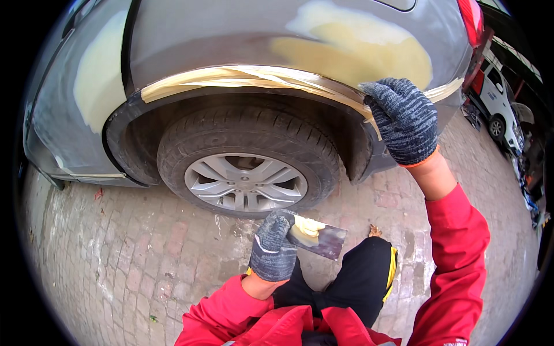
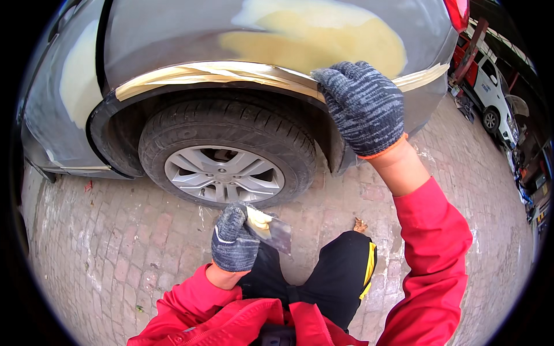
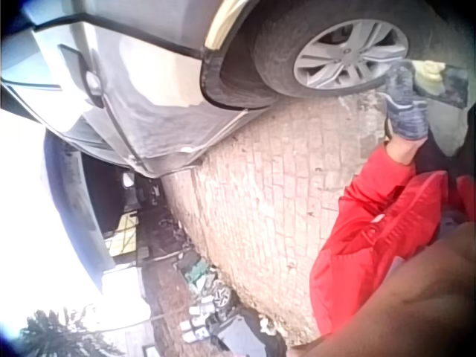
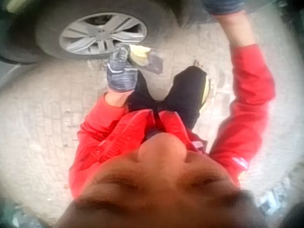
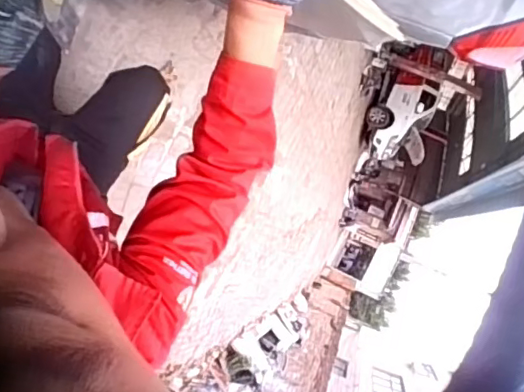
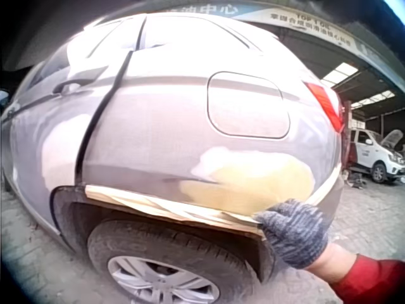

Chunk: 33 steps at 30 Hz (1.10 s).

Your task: The person applies a yellow body filler to the rear bumper and quarter panel of a silver car using a metal spatula. They spread the filler over taped-off areas and smooth it out, occasionally transferring more filler between two spatulas.

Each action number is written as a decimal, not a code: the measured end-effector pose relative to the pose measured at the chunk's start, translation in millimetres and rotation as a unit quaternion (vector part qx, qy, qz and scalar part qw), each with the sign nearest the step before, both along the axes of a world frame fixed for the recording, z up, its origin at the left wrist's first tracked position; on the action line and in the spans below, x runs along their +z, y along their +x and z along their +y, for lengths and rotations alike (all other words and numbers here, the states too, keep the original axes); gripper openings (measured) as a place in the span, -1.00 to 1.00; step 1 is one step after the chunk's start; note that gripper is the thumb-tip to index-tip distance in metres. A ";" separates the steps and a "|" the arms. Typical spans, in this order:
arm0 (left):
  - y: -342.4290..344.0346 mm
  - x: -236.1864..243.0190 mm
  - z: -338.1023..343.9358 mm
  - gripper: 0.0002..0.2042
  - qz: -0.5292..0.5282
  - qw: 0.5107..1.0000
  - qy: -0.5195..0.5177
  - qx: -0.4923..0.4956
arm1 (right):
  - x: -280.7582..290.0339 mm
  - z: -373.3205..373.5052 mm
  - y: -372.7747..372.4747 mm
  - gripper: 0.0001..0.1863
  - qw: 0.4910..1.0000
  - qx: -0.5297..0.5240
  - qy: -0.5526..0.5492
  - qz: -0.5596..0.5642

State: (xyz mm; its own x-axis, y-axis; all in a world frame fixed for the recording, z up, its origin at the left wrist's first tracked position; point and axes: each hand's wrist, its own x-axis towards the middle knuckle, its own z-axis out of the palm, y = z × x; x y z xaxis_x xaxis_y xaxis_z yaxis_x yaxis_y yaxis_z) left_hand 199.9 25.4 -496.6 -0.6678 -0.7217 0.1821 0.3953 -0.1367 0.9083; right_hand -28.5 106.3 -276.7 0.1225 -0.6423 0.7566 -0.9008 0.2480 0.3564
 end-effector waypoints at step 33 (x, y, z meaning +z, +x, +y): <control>-6.1 27.5 -6.1 -0.81 0.080 0.997 0.021 -0.004 | -88.5 103.9 71.3 -0.67 0.889 0.177 0.144 -0.398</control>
State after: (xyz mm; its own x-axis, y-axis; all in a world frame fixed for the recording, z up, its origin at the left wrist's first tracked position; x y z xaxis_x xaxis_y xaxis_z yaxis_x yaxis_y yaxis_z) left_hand 193.7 19.3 -469.1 -0.6384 -0.7258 0.2565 0.5331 -0.1766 0.8274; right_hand 42.8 210.2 -365.2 -0.1449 -0.8513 0.5042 -0.8995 -0.0990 -0.4257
